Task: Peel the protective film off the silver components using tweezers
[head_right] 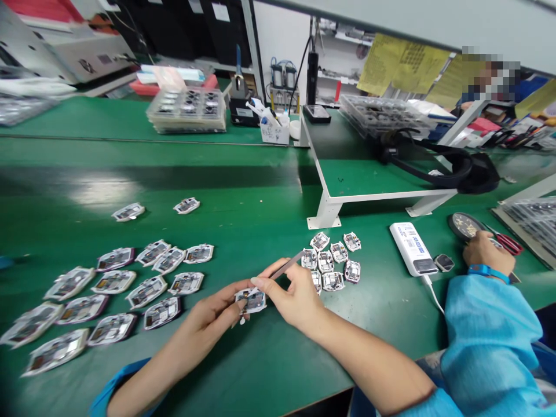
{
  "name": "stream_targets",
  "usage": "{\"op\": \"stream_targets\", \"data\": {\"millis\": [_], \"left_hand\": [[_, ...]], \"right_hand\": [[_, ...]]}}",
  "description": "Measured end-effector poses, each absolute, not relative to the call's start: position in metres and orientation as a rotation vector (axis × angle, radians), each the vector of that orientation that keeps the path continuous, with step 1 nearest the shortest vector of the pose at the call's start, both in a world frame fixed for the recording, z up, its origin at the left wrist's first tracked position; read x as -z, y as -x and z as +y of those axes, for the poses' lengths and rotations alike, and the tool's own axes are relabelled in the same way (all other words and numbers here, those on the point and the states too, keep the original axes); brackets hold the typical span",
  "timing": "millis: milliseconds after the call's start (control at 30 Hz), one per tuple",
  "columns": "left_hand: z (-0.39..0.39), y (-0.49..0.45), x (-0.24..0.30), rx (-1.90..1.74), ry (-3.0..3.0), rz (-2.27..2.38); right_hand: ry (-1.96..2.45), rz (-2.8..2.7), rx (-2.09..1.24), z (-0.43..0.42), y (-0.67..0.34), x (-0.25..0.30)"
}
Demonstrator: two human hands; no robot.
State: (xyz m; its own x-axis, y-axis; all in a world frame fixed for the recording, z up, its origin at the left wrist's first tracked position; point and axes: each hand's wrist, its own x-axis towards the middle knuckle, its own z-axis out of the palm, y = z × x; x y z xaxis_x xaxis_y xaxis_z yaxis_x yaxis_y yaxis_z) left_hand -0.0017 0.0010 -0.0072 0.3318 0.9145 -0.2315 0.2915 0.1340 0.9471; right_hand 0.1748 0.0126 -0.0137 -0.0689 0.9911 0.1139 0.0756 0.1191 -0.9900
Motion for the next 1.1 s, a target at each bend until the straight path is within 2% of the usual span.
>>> {"op": "stream_targets", "data": {"millis": [200, 433, 733, 1100], "left_hand": [[0.002, 0.001, 0.011, -0.729, -1.162, 1.177], [0.001, -0.002, 0.002, -0.850, -0.781, 1.100], [-0.002, -0.003, 0.000, -0.837, -0.774, 1.055], [-0.003, -0.008, -0.008, -0.894, -0.722, 1.054]], "right_hand": [[1.075, -1.369, -1.059, 0.012, -0.175, 0.014], [1.011, -1.456, -0.743, 0.013, -0.179, 0.012], [1.022, -1.489, -0.607, 0.009, -0.176, 0.014], [1.114, -1.297, -0.911, 0.007, -0.174, 0.012]]}}
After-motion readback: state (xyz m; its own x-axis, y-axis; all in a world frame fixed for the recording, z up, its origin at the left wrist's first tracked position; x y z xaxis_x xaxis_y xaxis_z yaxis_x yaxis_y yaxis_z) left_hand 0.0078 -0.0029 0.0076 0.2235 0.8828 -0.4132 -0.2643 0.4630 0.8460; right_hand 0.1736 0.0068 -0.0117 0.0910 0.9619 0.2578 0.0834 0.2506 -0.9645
